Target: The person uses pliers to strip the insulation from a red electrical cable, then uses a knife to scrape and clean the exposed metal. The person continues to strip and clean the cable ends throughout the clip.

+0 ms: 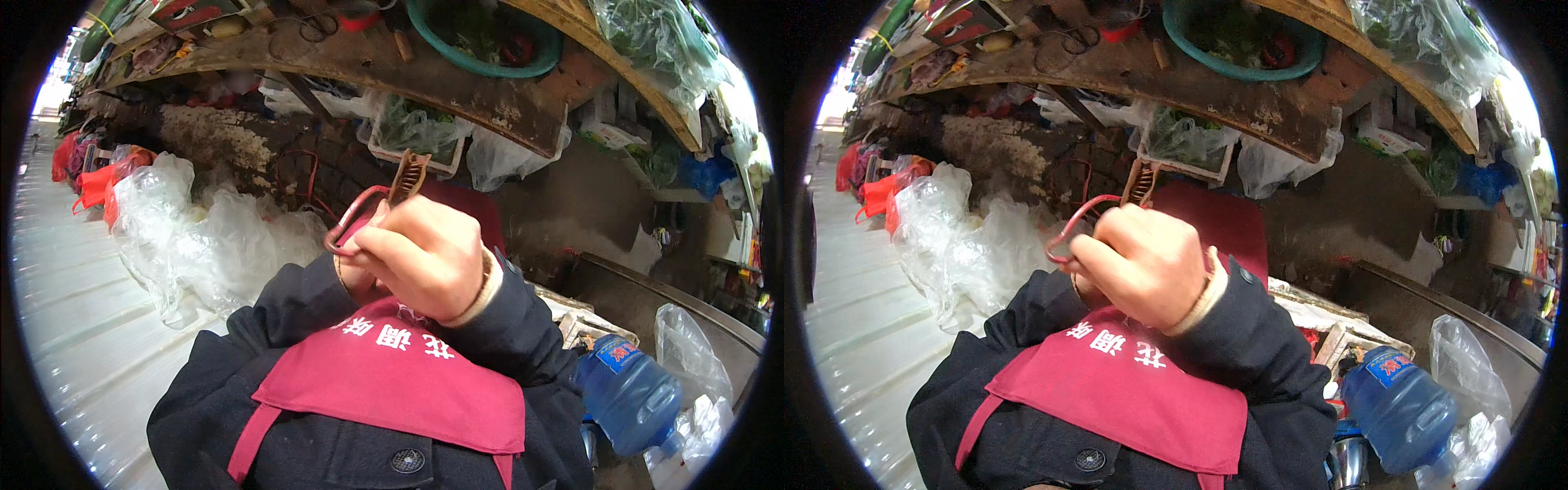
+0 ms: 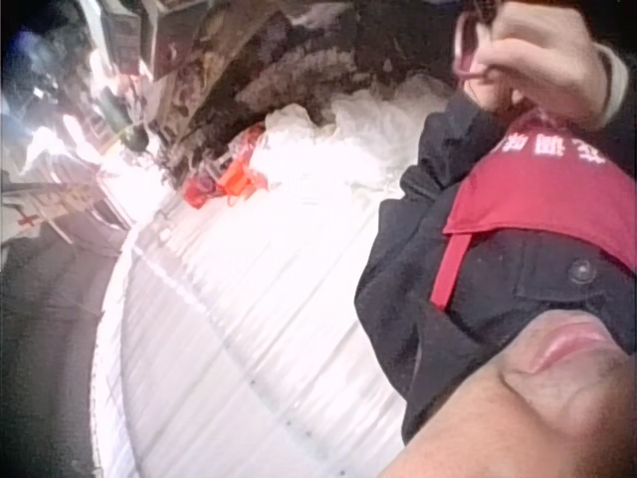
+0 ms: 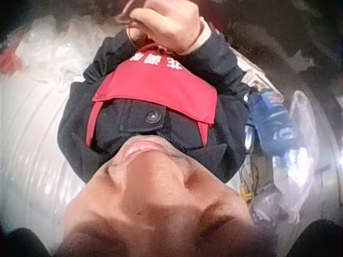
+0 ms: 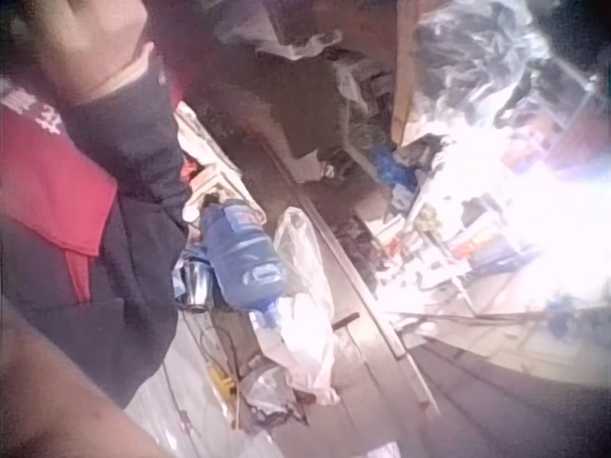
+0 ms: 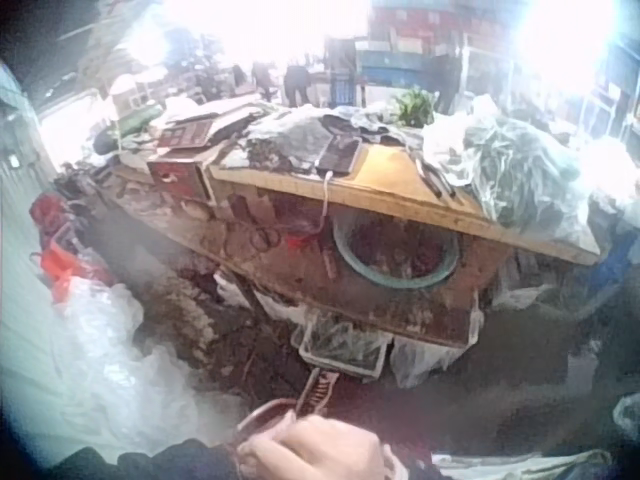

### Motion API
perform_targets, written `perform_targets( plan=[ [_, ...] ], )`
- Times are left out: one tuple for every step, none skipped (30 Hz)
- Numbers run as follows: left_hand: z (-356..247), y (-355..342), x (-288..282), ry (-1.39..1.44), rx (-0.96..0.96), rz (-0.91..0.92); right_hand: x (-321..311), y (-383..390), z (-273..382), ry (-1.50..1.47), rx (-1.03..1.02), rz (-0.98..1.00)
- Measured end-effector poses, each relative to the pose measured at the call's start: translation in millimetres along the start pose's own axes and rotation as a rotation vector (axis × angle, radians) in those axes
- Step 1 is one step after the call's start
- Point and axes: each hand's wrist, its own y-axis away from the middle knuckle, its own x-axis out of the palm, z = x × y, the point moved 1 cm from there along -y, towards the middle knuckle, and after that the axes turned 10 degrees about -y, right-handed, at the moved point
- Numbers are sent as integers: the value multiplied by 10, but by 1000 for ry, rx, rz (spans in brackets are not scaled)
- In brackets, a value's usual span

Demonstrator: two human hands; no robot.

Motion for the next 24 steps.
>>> perform_targets(
  plan=[
    [-9,5,4,-28,31,-30,-54,60,13,-38,18,17],
    [-33,15,-10,-29,23,-119,-104,131,35,-55,35,-30],
    [-56,26,0,-76,76,-64,-143,210,57,-60,83,-38],
    [-76,39,9,-50,92,-32,-187,294,64,-52,126,-74],
    [-98,68,14,-15,78,1,-213,377,61,-38,193,-96],
    [-101,55,33,-63,152,-63,-232,472,69,-65,300,-142],
    [-115,52,43,-131,163,-76,-245,565,66,-140,450,-172],
    [-126,48,54,-183,168,-88,-218,644,49,-195,563,-190],
    [-138,38,61,-228,157,-109,-194,713,32,-257,616,-261],
    [-136,42,76,-223,99,-113,-166,767,16,-253,610,-275],
    [-146,36,85,-188,53,-76,-130,808,-6,-169,629,-296],
    [-173,32,81,-149,-7,-33,-114,833,-41,-97,646,-326],
    [-189,25,82,-113,-84,-16,-98,836,-72,-28,578,-345],
    [-193,29,94,-130,-123,-7,-85,829,-104,51,559,-332],
    [-197,36,105,-138,-132,-21,-85,799,-142,137,467,-295],
    [-200,40,113,-139,-145,-43,-93,771,-146,175,353,-294],
    [-198,45,121,-126,-156,-62,-116,732,-167,223,310,-282],
    [-183,44,135,-149,-172,-63,-145,691,-166,240,238,-288],
    [-159,44,150,-159,-188,-61,-184,646,-160,256,166,-292],
    [-137,48,157,-157,-213,-63,-227,600,-144,273,75,-282],
    [-124,50,156,-196,-205,-55,-275,556,-135,283,95,-275],
    [-105,52,156,-223,-211,-47,-337,514,-124,299,99,-256],
    [-87,53,151,-236,-221,-35,-398,476,-116,319,121,-244],
    [-63,41,155,-283,-189,-19,-458,442,-115,330,198,-257]
  ],
)
